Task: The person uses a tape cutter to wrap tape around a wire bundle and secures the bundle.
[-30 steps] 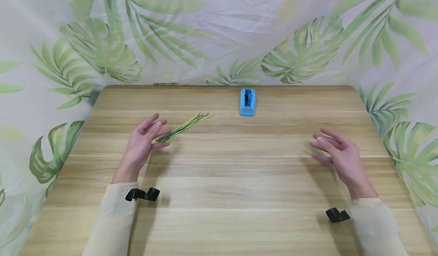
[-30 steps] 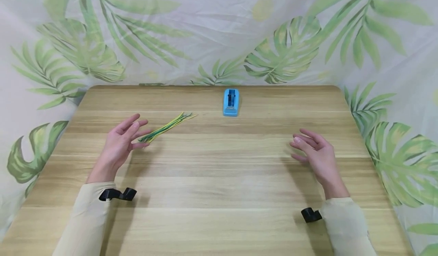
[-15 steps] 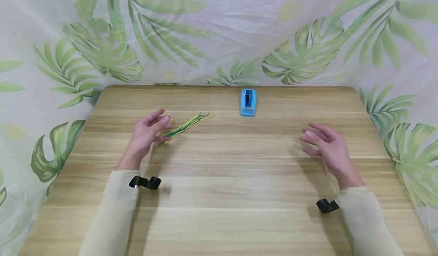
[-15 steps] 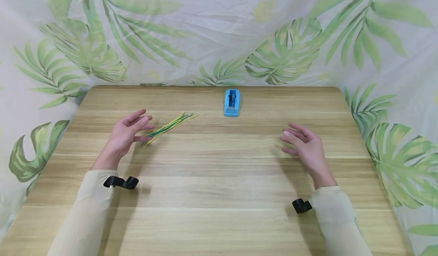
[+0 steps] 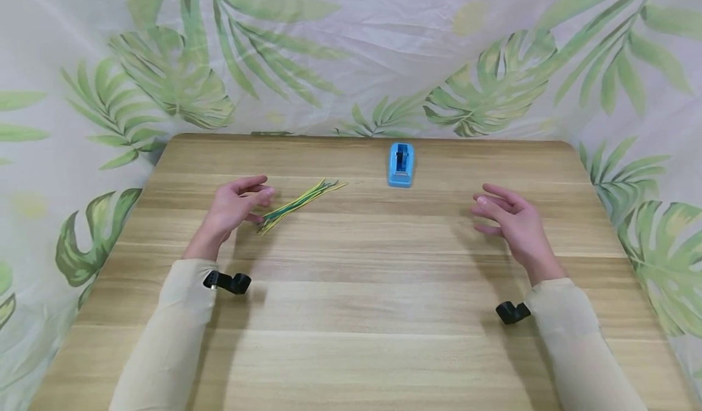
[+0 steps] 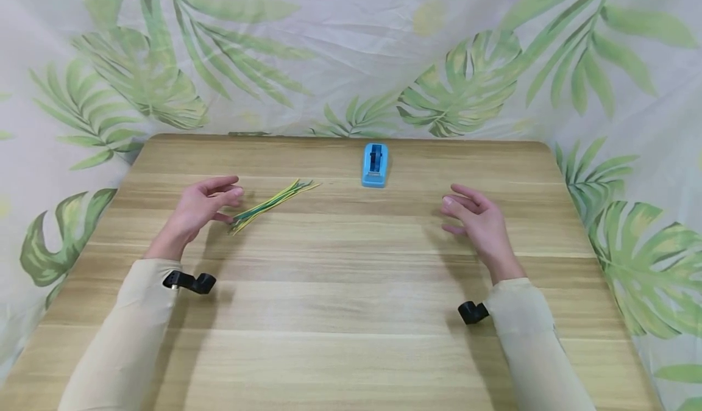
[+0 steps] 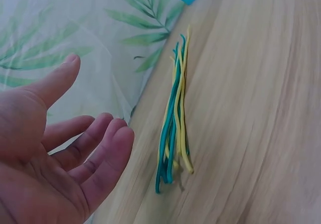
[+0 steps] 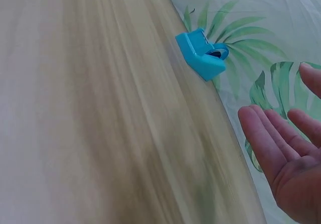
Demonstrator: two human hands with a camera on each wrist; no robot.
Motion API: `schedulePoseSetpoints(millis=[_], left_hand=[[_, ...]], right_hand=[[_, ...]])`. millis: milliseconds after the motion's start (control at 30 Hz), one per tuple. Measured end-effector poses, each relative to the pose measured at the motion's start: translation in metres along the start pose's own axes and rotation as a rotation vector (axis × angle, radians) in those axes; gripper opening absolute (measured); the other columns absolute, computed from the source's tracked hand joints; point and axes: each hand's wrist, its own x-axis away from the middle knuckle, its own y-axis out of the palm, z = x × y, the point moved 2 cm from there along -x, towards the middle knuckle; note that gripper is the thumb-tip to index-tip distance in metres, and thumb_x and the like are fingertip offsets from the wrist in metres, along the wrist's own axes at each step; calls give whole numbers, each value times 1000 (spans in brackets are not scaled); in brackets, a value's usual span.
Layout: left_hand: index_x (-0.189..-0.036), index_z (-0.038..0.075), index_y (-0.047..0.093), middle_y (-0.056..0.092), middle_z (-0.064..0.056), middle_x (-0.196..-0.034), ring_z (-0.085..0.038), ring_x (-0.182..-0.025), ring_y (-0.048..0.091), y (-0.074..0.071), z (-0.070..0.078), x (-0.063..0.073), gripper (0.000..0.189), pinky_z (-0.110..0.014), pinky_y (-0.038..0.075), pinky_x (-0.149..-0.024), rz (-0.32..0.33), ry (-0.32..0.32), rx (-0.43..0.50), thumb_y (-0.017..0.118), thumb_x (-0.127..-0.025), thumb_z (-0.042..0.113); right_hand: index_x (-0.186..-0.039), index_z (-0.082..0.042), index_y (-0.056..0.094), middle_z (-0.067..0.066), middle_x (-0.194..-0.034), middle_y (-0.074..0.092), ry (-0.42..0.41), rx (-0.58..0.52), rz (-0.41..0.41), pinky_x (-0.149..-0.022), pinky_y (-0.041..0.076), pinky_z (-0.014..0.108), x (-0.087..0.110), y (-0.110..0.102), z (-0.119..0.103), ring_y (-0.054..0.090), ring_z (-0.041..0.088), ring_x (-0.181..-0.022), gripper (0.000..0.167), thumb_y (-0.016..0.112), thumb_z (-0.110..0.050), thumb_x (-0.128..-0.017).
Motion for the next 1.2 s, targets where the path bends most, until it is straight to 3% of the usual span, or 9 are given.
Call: schedulePoseSetpoints(millis=[200, 433, 767, 1067, 1200], left_hand=[[-146, 4, 51, 61, -16, -130, -17, -96, 65, 0, 3, -4, 64, -38, 58, -68, 4, -12, -138, 74, -94, 30], [-146, 0, 50, 65, -17, -122, -8, -88, 64, 5, 4, -6, 69, -32, 56, -65, -5, 5, -220, 78, -91, 30], [-142, 0, 54, 67, -17, -121, -29, -107, 64, 16, -4, -11, 68, -22, 51, -75, -32, 30, -298, 81, -88, 31], [-140, -2, 55, 67, -19, -119, -32, -108, 64, 24, -11, -13, 66, -34, 51, -83, -59, 57, -369, 82, -87, 26], [-139, -3, 56, 67, -20, -117, -32, -104, 64, 28, -13, -14, 63, -31, 50, -81, -51, 67, -375, 82, -87, 22]], right_hand=[[-143, -3, 51, 5, -118, 70, -2, -75, -22, -78, 57, 39, -14, 9, -3, 71, 21, -100, 57, 75, -18, -93], [-143, -3, 51, 5, -118, 70, 15, -52, -16, -83, 56, 43, -33, 18, -3, 71, 23, -102, 57, 74, -20, -94], [-147, -3, 46, 9, -123, 68, 28, -44, -68, -84, 56, 43, -60, 29, 1, 69, 27, -108, 60, 72, -19, -95], [-152, -3, 40, 19, -139, 57, 79, -49, -73, -94, 50, 50, -83, 41, 2, 64, 32, -116, 64, 69, -19, -97], [-153, -3, 38, 20, -140, 55, 92, -55, -76, -96, 49, 51, -91, 44, 3, 61, 35, -119, 66, 69, -18, -97]])
